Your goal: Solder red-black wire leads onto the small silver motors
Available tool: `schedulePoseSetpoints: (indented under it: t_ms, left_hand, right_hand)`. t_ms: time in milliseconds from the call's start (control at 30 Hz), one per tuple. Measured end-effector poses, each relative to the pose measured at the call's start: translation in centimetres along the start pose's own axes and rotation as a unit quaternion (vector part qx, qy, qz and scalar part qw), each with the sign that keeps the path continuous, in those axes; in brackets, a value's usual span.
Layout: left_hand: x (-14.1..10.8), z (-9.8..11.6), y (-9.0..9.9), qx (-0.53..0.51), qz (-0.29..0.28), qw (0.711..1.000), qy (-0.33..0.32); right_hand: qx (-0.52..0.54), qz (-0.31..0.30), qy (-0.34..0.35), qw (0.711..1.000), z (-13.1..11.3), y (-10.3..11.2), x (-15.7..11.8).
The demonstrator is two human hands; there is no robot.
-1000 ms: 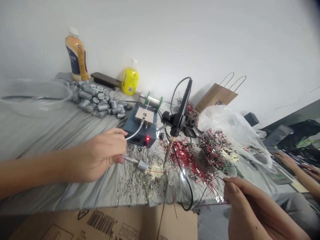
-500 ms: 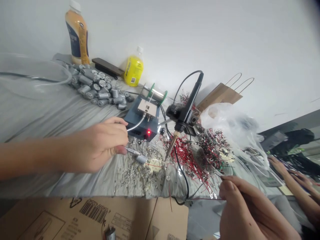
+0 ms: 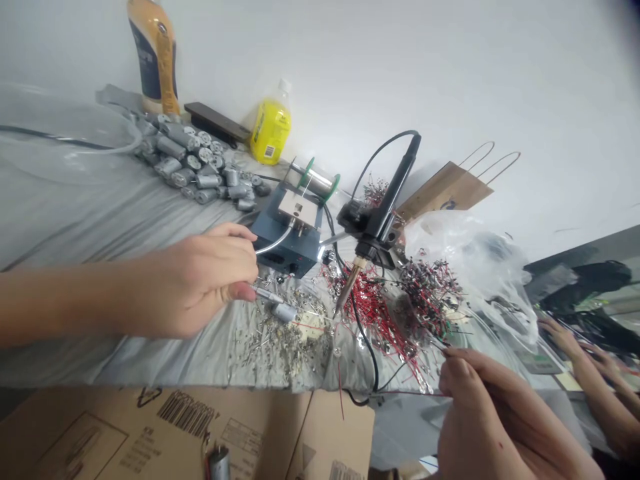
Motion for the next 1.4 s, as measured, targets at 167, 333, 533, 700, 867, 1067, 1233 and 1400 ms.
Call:
schedulePoseSetpoints:
  t_ms: [167,333,533,700,867,1067,1233,1400]
  left_hand:
    - [-0.1,0.0,-0.1,0.002,0.001,1.000,0.006]
    - [-0.4,-0.1,-0.1,-0.021,0.005,0.999,0.043]
    - [-0.4,0.0,-0.1,-0.020,-0.006,0.999,0.039]
    - [-0.2,0.0,-0.1,-0.023,-0.010,0.999,0.046]
    - [0.0,0.4,0.1,-0.007,-0.013,0.999,0.031]
    - [0.1,0.4,0.1,0.004,-0.001,1.000,0.020]
    - [0.0,0.4,0.1,-0.025,0.008,0.998,0.060]
    - [0.2,0.5,0.1,-0.011,0.002,1.000,0.029]
  right_hand:
    - [0.015,0.031,-0.032,0.999,-1.0,-0.4,0.1]
    - [0.027,0.039,-0.054,0.997,-1.4,-0.6,0.4]
    - [0.019,0.030,-0.046,0.998,-1.4,-0.6,0.3]
    - [0.019,0.015,-0.037,0.999,-1.1,-0.6,0.1]
    - [0.017,0.014,-0.024,0.999,-0.8,-0.5,0.1]
    - [0.016,0.022,-0.068,0.997,-1.4,-0.7,0.5]
    - [0.007,0.016,-0.086,0.996,-1.9,-1.0,0.7]
    - [0.012,0.013,-0.083,0.996,-2.3,-1.2,0.4]
Point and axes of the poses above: each hand's wrist, its own x-axis towards the middle knuckle, its own y-axis out of the back of the hand, z = x × y, the point moved 4 cm from there along x, towards the middle knuckle, and after that the axes turned 11 degrees about y, right-handed, at the moved point
